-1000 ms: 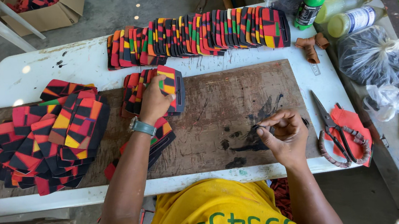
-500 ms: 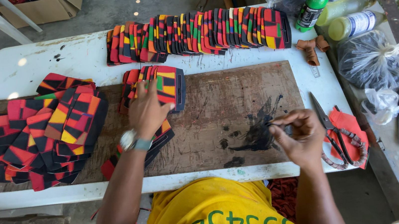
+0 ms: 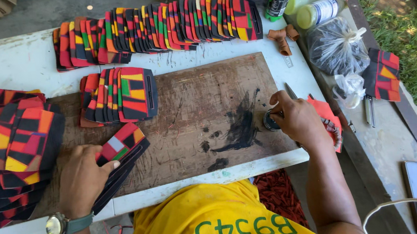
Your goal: The person repeatedly picks up small patterned pouches from a stack, holds them, and uses a small brush to apply black paint along the edges. After painting, the pouch is placed back on the table. The process is repeated for multiple pouches.
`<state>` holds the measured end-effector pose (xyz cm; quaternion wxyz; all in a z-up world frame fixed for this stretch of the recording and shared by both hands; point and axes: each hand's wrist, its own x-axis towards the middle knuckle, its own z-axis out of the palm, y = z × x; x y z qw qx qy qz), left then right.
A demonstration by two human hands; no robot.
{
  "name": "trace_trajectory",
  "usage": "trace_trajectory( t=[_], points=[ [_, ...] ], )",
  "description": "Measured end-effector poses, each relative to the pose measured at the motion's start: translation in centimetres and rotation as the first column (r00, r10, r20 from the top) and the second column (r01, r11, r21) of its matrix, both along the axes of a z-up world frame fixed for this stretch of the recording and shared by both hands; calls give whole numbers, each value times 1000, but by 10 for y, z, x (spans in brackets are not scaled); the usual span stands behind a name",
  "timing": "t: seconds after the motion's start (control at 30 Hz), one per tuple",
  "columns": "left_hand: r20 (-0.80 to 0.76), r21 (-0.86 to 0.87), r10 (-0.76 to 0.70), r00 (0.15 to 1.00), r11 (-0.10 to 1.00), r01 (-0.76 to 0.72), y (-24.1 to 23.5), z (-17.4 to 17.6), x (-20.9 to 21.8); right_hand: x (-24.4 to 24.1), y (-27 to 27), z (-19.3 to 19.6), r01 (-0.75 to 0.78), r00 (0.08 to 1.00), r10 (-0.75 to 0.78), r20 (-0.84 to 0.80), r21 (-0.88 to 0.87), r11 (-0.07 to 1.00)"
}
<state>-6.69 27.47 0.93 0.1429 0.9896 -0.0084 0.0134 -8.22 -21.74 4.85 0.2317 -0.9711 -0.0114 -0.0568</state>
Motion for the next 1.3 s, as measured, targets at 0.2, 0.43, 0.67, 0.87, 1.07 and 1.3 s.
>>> trace_trajectory(
  t=[0.2,0.43,0.67,0.87,1.07,1.3],
  points=[
    [-133,26,81,988,997,-78,-2,8,1,7,-5,-8,-41,999,43,27,-95,995],
    [-56,-233,145,988,960,-154,-1,12,-2,13,-5,-15,-105,993,112,37,-159,982],
    [208,-934,-5,978,295,200,6,12,0,6,-8,-1,-37,999,37,19,15,999],
    [-5,-889,-407,913,-417,-191,-100,-3,19,-11,-25,22,69,953,-124,275,201,977],
    [225,-810,-561,796,-562,-167,-195,2,68,-16,-25,22,-259,796,-110,595,500,826],
    [341,-753,-653,676,-621,-220,-267,12,101,-21,5,36,-561,667,27,745,478,677]
  ],
)
